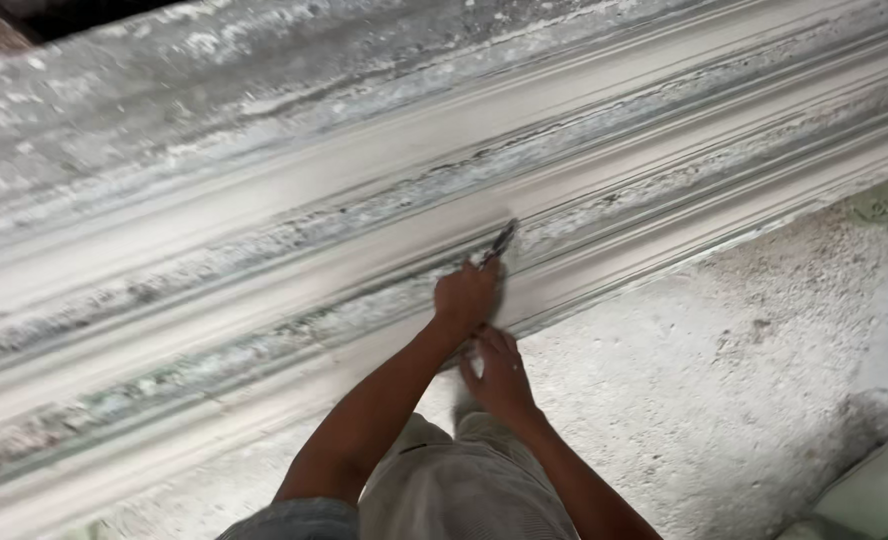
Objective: The person scrapes dried plaster residue from decorative cornice moldings using a small handheld scraper, running the blade along the fluted grooves of each piece. They reposition and turn the moldings on the dust-covered work table to reach different sections and edges.
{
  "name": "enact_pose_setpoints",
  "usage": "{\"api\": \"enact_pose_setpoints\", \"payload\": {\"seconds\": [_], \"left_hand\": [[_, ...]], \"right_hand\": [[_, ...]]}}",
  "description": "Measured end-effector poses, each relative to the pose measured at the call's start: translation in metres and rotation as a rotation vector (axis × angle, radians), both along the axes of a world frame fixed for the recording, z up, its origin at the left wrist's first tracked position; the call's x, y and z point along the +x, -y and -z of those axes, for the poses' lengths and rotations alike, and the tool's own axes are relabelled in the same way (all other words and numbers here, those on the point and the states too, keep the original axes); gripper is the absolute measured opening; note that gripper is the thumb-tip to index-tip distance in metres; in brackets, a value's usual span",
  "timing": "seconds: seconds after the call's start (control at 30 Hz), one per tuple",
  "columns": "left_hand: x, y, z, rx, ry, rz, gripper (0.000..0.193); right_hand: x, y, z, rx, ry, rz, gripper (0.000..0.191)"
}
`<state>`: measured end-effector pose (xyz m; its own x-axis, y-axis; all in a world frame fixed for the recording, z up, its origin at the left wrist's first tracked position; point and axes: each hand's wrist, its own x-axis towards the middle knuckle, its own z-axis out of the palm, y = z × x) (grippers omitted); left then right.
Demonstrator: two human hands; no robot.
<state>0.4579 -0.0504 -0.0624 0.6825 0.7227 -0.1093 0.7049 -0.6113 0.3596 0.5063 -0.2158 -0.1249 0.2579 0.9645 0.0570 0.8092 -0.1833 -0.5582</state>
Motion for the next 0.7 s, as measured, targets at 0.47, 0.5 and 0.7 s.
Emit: {"api": "enact_pose_setpoints", "payload": {"seconds": [0.47,0.5,0.7], "left_hand": [[-0.074,-0.003,-0.015,0.031,-0.294,-0.091,0.04],[-0.062,-0.003,-0.013,-0.016,-0.331,-0.101,0.041],[0.145,-0.006,0.005,-0.032,-0.076,-0.004,0.041]], "right_hand": [[0.28,-0.019,0.011,-0.085,0.125,0.204,0.112],[0.278,-0.018,0.014,-0.057,0.148,0.206,0.112],[0.282,-0.014,0.007,-0.094,0.208,0.215,0.111]]}}
